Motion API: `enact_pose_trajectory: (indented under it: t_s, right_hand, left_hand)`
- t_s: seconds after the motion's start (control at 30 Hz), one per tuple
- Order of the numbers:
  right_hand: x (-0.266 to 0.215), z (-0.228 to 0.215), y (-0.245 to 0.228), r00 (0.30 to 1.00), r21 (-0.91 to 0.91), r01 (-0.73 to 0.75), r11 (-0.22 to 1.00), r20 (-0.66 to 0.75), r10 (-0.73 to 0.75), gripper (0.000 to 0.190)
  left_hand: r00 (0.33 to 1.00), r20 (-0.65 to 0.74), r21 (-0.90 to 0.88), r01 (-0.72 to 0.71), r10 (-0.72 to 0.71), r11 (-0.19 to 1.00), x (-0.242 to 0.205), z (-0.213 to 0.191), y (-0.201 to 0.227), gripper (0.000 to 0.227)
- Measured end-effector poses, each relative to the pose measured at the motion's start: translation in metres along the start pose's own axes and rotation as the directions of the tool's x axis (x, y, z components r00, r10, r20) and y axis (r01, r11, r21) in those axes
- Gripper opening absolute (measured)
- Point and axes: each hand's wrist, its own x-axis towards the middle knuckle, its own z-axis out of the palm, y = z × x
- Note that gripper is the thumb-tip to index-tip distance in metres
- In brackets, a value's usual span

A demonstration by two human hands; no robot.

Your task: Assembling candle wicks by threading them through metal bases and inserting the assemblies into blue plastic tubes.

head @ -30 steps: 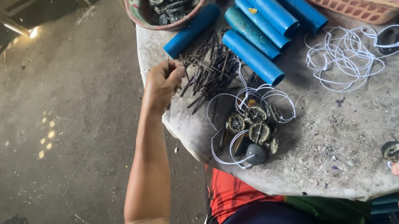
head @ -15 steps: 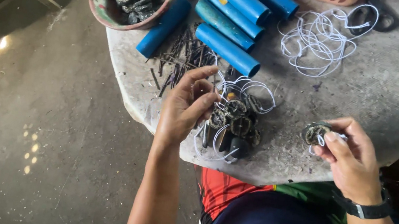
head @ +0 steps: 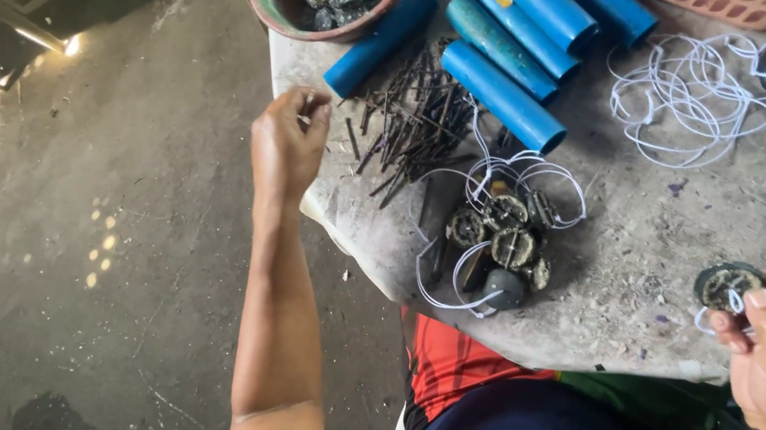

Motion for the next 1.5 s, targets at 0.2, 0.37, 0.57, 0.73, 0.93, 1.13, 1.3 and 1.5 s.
enact_pose_trajectory:
  t_s: [0.2,0.37,0.57,0.73,0.93,1.13,1.3,1.5]
  right_hand:
    - [0.001,0.008,-0.007,0.999,-0.049,0.031,0.998,0.045,-0.029,0.006]
    - [0.0,0.008,-0.013,0.999,-0.06,0.033,0.998,0.022,-0.031,0.008]
    - [0.002,-0.003,0.001,0.999,-0.092,0.015,0.996,-0.028,-0.018,0.005]
    - [0.001,-0.004,-0.001,0.999,-0.055,0.035,0.998,0.019,-0.034,0.005]
    - [0.003,0.003,-0.004,1.0,-0.065,0.008,0.998,0.0,-0.008,0.01]
    - [-0.004,0.0,-0.006,0.999,-0.073,0.03,0.997,-0.013,-0.031,0.009]
    - [-0.001,-0.008,-0.003,0.996,-0.123,0.03,0.992,-0.075,-0.039,0.008]
    - [-0.001,-0.011,-0.003,0.997,-0.108,0.04,0.993,-0.054,-0.046,0.006]
  left_hand:
    - [0.982,0.167,0.224,0.051,-0.089,0.973,0.009,0.043,-0.017,0.034]
    - [0.925,0.328,0.273,0.104,-0.194,0.956,0.018,0.048,-0.009,0.023]
    - [0.933,0.245,0.325,0.176,-0.262,0.929,0.023,0.045,-0.016,0.018]
    - [0.905,0.292,0.369,0.192,-0.309,0.909,0.02,0.058,-0.019,0.023]
    - [0.926,0.326,0.344,0.069,-0.189,0.936,0.029,0.066,-0.001,0.03]
    - [0.814,0.455,0.51,0.095,-0.361,0.855,0.05,0.067,0.01,0.023]
    - [0.892,0.243,0.525,0.21,-0.381,0.825,0.058,0.067,0.005,0.02]
    - [0.946,0.245,0.368,0.114,-0.214,0.923,0.055,0.065,-0.003,0.013]
